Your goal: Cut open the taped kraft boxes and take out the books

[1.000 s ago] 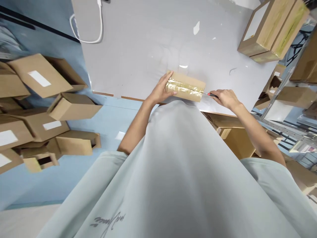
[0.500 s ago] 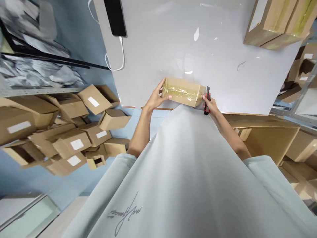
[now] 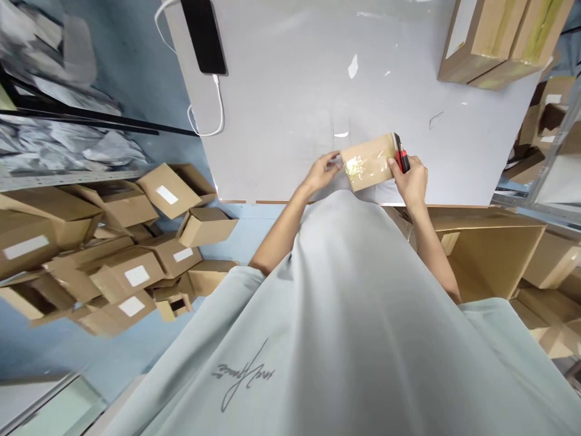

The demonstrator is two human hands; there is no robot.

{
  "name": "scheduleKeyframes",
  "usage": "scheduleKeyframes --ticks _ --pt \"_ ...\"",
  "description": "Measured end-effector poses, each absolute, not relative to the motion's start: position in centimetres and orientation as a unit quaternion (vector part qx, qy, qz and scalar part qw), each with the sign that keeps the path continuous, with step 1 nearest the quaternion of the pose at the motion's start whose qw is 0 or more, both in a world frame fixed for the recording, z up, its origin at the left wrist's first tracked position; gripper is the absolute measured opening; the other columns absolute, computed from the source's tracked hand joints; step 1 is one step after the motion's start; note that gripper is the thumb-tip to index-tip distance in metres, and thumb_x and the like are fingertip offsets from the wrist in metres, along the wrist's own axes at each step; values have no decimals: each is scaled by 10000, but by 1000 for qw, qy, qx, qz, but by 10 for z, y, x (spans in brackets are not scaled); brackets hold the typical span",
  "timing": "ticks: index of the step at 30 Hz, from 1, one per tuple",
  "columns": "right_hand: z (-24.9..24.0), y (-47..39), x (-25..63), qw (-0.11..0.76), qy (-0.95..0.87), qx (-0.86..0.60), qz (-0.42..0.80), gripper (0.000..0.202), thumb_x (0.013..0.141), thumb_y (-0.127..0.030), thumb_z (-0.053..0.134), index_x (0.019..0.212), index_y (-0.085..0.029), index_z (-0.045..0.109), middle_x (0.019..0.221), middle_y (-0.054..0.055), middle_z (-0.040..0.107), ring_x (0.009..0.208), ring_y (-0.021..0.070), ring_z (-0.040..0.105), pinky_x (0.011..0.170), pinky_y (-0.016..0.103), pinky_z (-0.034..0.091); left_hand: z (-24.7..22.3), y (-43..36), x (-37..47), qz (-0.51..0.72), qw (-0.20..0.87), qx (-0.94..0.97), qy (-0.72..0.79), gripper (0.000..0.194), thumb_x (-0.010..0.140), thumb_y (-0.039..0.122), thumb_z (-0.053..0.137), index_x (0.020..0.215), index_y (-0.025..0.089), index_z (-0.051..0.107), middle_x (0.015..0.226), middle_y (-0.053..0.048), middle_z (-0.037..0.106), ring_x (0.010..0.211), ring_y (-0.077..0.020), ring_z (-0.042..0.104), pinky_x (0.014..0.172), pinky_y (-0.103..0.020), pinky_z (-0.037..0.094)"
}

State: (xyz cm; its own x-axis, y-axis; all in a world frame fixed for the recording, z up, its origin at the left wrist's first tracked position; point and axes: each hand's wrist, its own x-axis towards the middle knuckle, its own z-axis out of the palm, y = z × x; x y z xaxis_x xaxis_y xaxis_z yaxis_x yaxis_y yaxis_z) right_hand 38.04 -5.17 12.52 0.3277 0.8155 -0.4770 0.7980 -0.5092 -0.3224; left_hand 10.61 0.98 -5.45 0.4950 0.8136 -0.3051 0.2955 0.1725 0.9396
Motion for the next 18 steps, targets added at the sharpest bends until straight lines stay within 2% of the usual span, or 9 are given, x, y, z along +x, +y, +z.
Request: scheduleKeyframes --ticks 3,6,8,10,12,15,18 --pt "118 -57 374 3 -509 -816 274 711 1165 -693 337 1503 -175 688 1313 233 717 1216 397 685 985 464 563 -19 20 106 243 604 574 497 516 1098 659 605 1284 225 813 1363 -134 821 1212 -291 797 1098 -495 662" --pt "116 -60 373 -26 -519 -810 270 827 1143 -780 250 1523 -176 668 1344 240 692 1233 390 683 955 436 568 13 28 108 253 591 583 497 350 1051 549 750 1176 234 838 1248 -95 842 1198 -310 800 1104 -516 668" --pt "122 -60 371 -51 -524 -807 269 886 1127 -814 222 1605 -175 606 1410 261 657 1276 411 676 954 449 574 23 31 111 253 590 592 487 265 990 461 841 1131 236 844 1220 -84 837 1219 -333 794 1120 -553 664" --pt "134 -61 366 -59 -514 -819 246 880 1142 -774 179 1705 -179 502 1495 281 611 1356 431 659 989 478 576 26 34 113 252 597 593 478 235 971 419 863 1107 228 847 1202 -85 833 1229 -352 791 1134 -591 658" --pt "149 -66 355 -41 -498 -836 229 813 1173 -668 146 1783 -185 380 1569 285 587 1432 430 640 1038 498 572 23 36 112 251 606 592 468 251 971 428 863 1111 220 853 1199 -89 831 1229 -364 794 1143 -613 654" --pt "167 -78 332 -10 -486 -816 313 723 1191 -566 218 1827 -228 278 1500 218 710 1338 390 725 1035 478 594 16 39 109 257 619 590 451 297 963 471 872 1124 221 862 1203 -84 829 1213 -375 805 1135 -628 664" --pt "174 -84 309 -17 -494 -765 414 685 1178 -582 351 1806 -310 364 1291 124 836 1128 374 808 1001 475 620 8 41 109 266 629 583 441 322 951 486 890 1129 219 868 1192 -78 827 1234 -391 802 1155 -653 654"
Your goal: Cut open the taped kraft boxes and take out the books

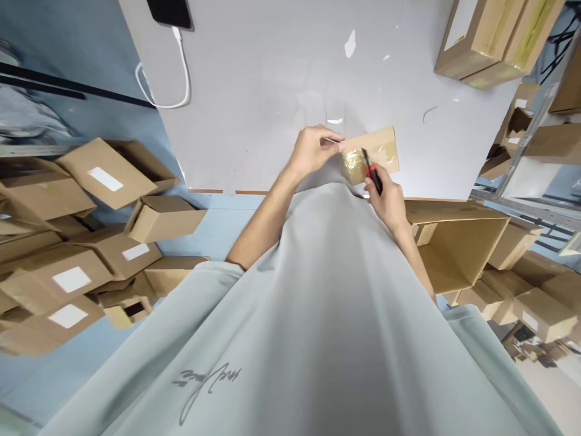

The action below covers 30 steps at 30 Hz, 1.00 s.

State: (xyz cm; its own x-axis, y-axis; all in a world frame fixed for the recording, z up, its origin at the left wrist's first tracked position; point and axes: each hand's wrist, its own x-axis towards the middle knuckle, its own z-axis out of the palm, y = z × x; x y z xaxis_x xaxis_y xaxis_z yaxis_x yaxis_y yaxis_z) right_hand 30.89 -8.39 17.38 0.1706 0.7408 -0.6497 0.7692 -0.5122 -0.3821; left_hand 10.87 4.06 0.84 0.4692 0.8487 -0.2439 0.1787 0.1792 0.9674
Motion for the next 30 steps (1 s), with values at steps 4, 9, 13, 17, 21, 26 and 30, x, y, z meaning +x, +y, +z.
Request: scheduleKeyframes --ticks 4,9,13,17,21,26,30 --pt "170 -80 288 64 513 750 -412 684 1163 -514 441 1816 -311 411 1099 107 882 1079 401 823 1032 531 612 6 42 111 272 638 578 431 310 981 491 862 1119 213 876 1170 -72 826 1228 -383 809 1154 -657 653" --pt "163 -79 276 71 533 756 -373 696 1160 -436 429 1840 -307 362 1224 104 885 1177 391 810 1059 544 611 15 41 112 276 634 579 433 276 966 471 881 1101 231 881 1139 -62 843 1142 -308 837 1095 -527 699" --pt "161 -82 273 52 531 771 -348 651 1162 -454 455 1789 -281 479 1316 114 866 1154 377 820 1059 518 614 21 39 114 281 626 576 443 274 947 492 902 1067 246 877 1133 -63 859 1095 -267 844 1050 -435 713" --pt "164 -80 271 72 539 767 -341 641 1173 -470 448 1778 -264 497 1344 130 857 1170 382 814 1059 511 608 22 38 114 291 622 579 439 297 961 550 885 1055 269 876 1125 -58 864 1058 -255 850 1018 -416 720" --pt "170 -78 271 90 544 763 -338 659 1176 -454 428 1799 -239 455 1328 143 860 1182 388 806 1071 527 595 23 38 115 302 617 577 442 300 980 576 862 1051 286 872 1087 -48 855 1050 -259 854 1005 -431 726" --pt "174 -71 271 106 544 758 -344 649 1181 -454 408 1791 -239 466 1350 152 850 1185 386 796 1070 531 592 23 38 116 310 623 566 442 237 972 509 879 1010 276 877 1036 -31 846 1011 -252 853 984 -434 730" --pt "183 -60 263 135 539 755 -348 619 1186 -390 381 1766 -207 495 1358 180 835 1207 392 777 1069 541 582 21 36 120 304 607 565 468 181 954 438 891 991 262 884 1035 -39 853 984 -239 846 971 -409 726"
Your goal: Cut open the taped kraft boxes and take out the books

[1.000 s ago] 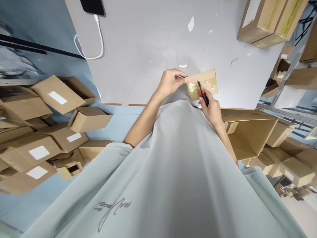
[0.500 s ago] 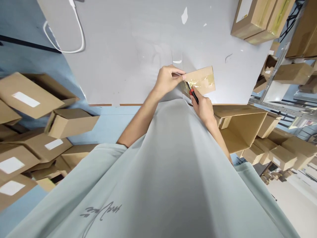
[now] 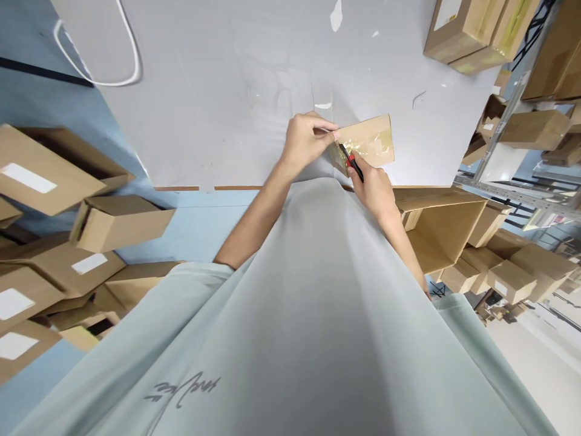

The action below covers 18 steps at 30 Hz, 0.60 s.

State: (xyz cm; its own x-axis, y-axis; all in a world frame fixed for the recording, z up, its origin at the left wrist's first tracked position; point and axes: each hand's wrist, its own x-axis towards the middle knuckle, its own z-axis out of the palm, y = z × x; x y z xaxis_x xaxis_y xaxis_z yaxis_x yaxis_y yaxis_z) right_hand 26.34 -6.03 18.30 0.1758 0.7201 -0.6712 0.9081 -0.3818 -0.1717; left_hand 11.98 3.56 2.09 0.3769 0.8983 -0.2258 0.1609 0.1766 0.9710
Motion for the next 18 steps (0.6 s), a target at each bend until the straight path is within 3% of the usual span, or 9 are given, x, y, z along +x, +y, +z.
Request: scheduleKeyframes --ticks 6,14,18 --pt "205 -66 246 245 496 756 -351 594 1179 -320 381 1747 -195 498 1267 214 838 1161 408 778 1000 526 583 26 25 126 297 585 555 511 129 960 407 869 970 280 888 1031 -39 854 1013 -252 841 974 -414 717" --pt "203 -62 236 280 486 742 -367 607 1202 -314 326 1790 -183 394 1353 220 801 1221 380 747 1025 474 555 31 27 121 304 577 547 524 21 928 283 873 936 264 875 979 -23 847 964 -222 827 935 -374 710" --pt "209 -67 237 309 484 734 -362 595 1211 -307 310 1788 -184 391 1300 238 806 1174 351 766 965 426 561 38 19 125 300 569 545 537 29 906 283 880 878 277 874 933 -11 841 917 -206 816 893 -357 709"
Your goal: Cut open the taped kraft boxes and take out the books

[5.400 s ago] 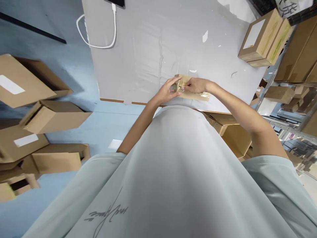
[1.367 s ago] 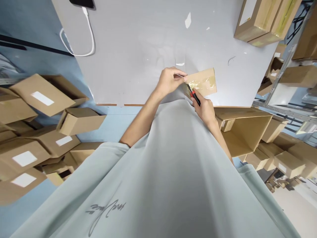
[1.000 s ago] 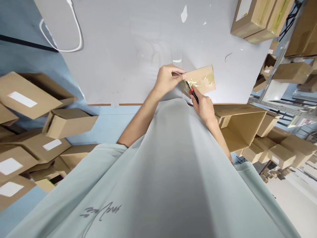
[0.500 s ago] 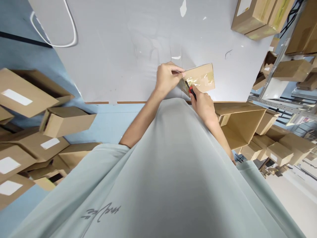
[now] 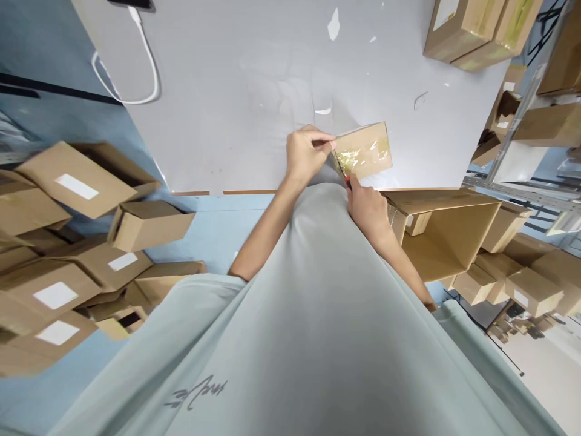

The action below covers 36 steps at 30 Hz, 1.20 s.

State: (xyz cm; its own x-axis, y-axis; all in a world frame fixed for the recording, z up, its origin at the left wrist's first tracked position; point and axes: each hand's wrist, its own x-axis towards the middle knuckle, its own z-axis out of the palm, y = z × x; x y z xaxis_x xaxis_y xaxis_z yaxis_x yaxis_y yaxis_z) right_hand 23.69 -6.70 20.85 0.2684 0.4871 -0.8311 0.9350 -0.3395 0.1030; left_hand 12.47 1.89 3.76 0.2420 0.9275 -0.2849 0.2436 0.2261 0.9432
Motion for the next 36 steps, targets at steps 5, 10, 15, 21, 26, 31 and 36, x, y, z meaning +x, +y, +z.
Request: scheduleKeyframes --ticks 5,10,15,21,26,31,36 --pt "198 -70 239 306 499 729 -356 566 1208 -264 333 1758 -187 440 1287 215 814 1167 336 791 956 402 584 41 13 125 293 543 548 564 35 898 250 856 878 269 878 988 -20 849 935 -203 806 889 -347 701" --pt "213 -74 244 254 501 730 -390 549 1210 -286 376 1737 -190 495 1218 213 834 1121 364 810 954 455 608 32 19 122 283 521 570 568 97 955 301 803 1000 276 886 1067 -35 854 1006 -216 808 912 -358 697" --pt "215 -91 289 114 471 801 -351 575 1193 -406 378 1733 -270 517 1158 162 859 1043 391 815 956 497 603 34 23 122 272 512 608 542 181 1016 417 773 1065 277 877 1083 -57 845 1047 -230 806 938 -378 689" --pt "140 -106 354 -77 406 849 -329 588 1203 -555 310 1533 -213 656 1176 151 858 1005 314 816 926 413 592 35 28 122 261 514 610 544 201 1037 445 745 1061 291 872 1097 -60 829 1031 -232 800 963 -418 685" --pt "115 -123 354 -151 376 834 -374 558 1193 -617 358 1362 -210 701 1062 110 856 900 264 812 883 359 589 50 25 130 239 445 681 531 313 1111 527 653 1246 303 825 1289 -102 808 1245 -306 779 1131 -506 636" --pt "118 -127 353 -163 342 833 -403 554 1199 -581 316 1483 -228 634 1080 67 861 890 237 822 921 365 623 75 3 176 185 395 808 396 393 1140 558 572 1424 350 745 1609 -88 701 1667 -368 499 1423 -642 338" --pt "126 -126 363 -131 368 832 -395 583 1200 -482 314 1678 -233 536 1189 94 870 1002 254 846 996 399 634 61 -11 201 123 387 850 335 480 1188 592 396 1393 342 751 1673 -19 669 1719 -312 436 1485 -667 184"
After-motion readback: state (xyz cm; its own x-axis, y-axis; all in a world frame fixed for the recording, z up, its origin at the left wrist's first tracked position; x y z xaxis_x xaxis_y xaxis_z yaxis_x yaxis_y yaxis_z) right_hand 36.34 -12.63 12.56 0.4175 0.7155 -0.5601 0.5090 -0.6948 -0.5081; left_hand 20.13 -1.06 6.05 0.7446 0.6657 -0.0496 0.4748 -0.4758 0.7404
